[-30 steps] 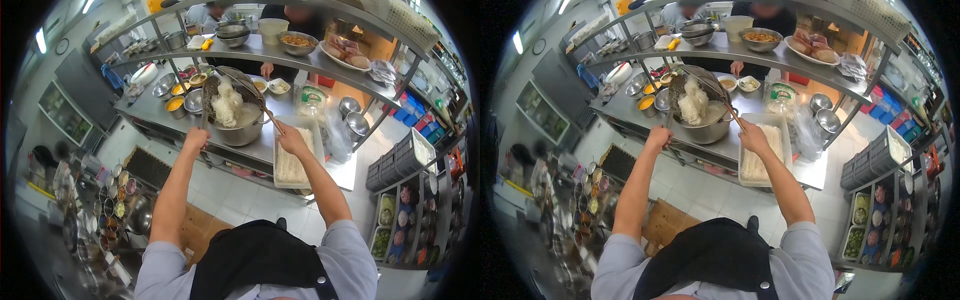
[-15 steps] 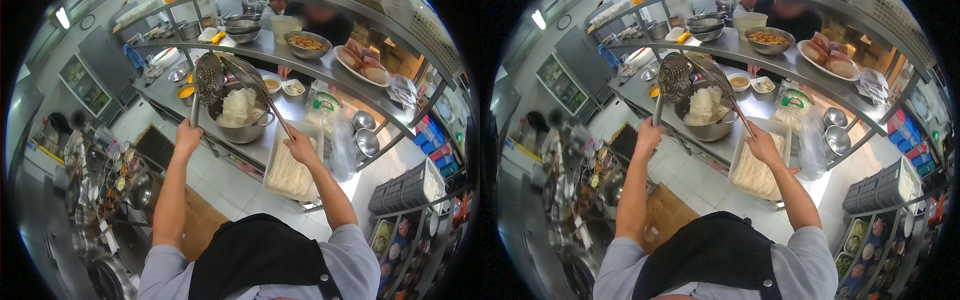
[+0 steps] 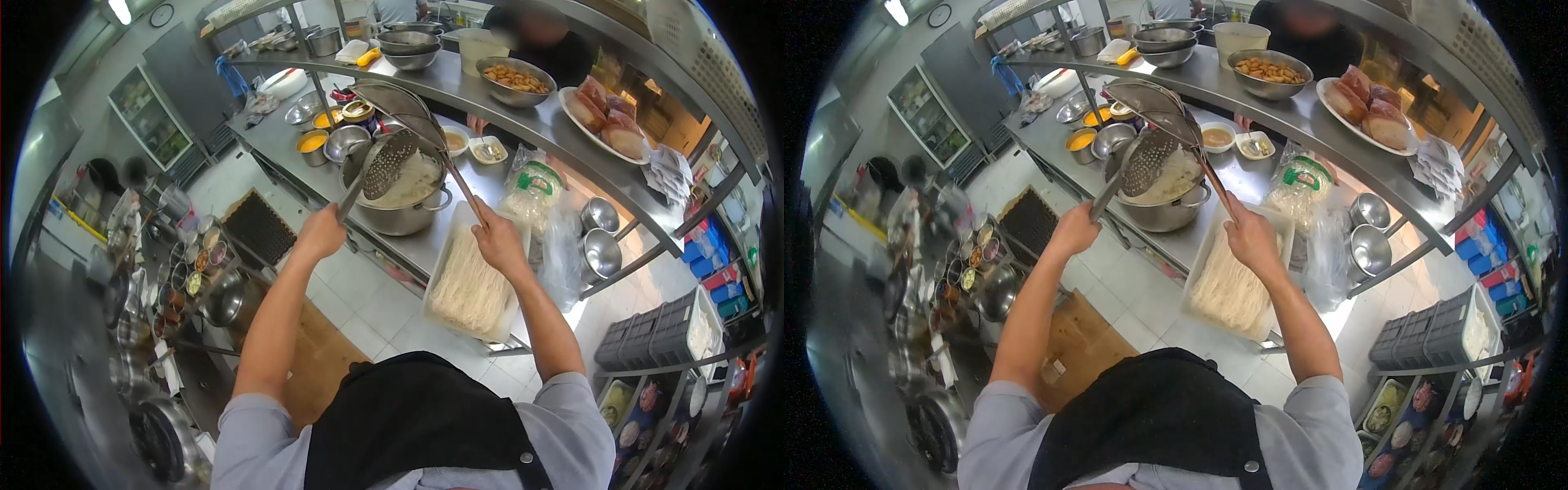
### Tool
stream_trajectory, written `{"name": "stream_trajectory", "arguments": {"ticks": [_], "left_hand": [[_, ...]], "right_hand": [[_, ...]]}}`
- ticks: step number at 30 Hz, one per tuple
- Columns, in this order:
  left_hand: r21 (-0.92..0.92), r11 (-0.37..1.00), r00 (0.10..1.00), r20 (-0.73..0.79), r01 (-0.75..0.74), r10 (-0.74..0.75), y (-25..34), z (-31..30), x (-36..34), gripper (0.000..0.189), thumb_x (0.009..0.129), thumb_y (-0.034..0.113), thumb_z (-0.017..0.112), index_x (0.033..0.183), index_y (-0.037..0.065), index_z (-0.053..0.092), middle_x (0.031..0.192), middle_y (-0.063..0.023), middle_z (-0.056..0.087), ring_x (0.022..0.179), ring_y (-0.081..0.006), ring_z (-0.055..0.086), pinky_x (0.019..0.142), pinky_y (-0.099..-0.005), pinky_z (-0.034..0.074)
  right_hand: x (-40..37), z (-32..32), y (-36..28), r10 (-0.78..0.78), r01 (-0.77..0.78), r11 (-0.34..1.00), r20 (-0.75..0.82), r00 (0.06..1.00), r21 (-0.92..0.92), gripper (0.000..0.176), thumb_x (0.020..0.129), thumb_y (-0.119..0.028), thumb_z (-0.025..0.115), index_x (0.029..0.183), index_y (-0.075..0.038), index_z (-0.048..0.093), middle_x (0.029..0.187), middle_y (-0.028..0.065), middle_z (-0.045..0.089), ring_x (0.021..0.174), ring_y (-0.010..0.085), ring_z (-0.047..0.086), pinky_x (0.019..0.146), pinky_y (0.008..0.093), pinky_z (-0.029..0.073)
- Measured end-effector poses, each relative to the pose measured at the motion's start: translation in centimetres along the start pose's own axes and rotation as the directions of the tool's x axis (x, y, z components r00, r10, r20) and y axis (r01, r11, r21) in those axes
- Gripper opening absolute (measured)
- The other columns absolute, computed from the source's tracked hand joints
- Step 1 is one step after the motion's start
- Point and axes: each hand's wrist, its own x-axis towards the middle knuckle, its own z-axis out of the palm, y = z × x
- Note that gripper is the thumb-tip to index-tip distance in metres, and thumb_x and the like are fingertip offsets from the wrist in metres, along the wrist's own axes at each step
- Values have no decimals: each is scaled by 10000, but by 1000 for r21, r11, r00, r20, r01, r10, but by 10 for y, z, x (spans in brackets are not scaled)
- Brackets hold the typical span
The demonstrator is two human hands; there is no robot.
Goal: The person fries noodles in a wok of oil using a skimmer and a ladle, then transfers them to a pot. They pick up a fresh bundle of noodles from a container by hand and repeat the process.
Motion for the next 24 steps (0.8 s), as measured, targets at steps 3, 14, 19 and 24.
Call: {"name": "stream_trajectory", "arguments": {"ticks": [3,14,19,24], "left_hand": [[65,997,995,84,49,-55,7,-7,10,435,860,145,671,1256,-34,648,1133,-330,701,1112,-507,655,958,-536,526],[325,946,1000,-11,0,3,3,34,33,359,863,117,661,1200,-4,636,1079,-247,735,1048,-429,722,912,-525,583],[206,977,998,6,60,-63,5,-7,7,385,860,105,651,1225,-15,647,1087,-271,734,1058,-438,715,920,-532,570],[-14,999,987,-159,31,-33,-7,-36,-38,417,870,131,676,1258,-18,641,1071,-291,728,1060,-480,692,949,-532,541]], "right_hand": [[-1,-5,-6,-9,8,999,25,1000,36,646,942,-187,661,1566,-169,495,1111,274,721,1040,481,677,916,565,525],[-2,-22,-29,18,-17,1000,72,997,-26,627,937,-174,689,1543,-165,531,1174,262,719,1072,460,681,937,508,533],[-5,-13,-23,3,-4,1000,87,996,5,620,937,-173,696,1536,-142,538,1186,270,716,1092,453,681,951,480,535],[1,-4,-17,-82,89,985,-49,995,151,603,945,-200,691,1525,-117,546,1170,244,742,1082,455,695,948,488,543]]}}
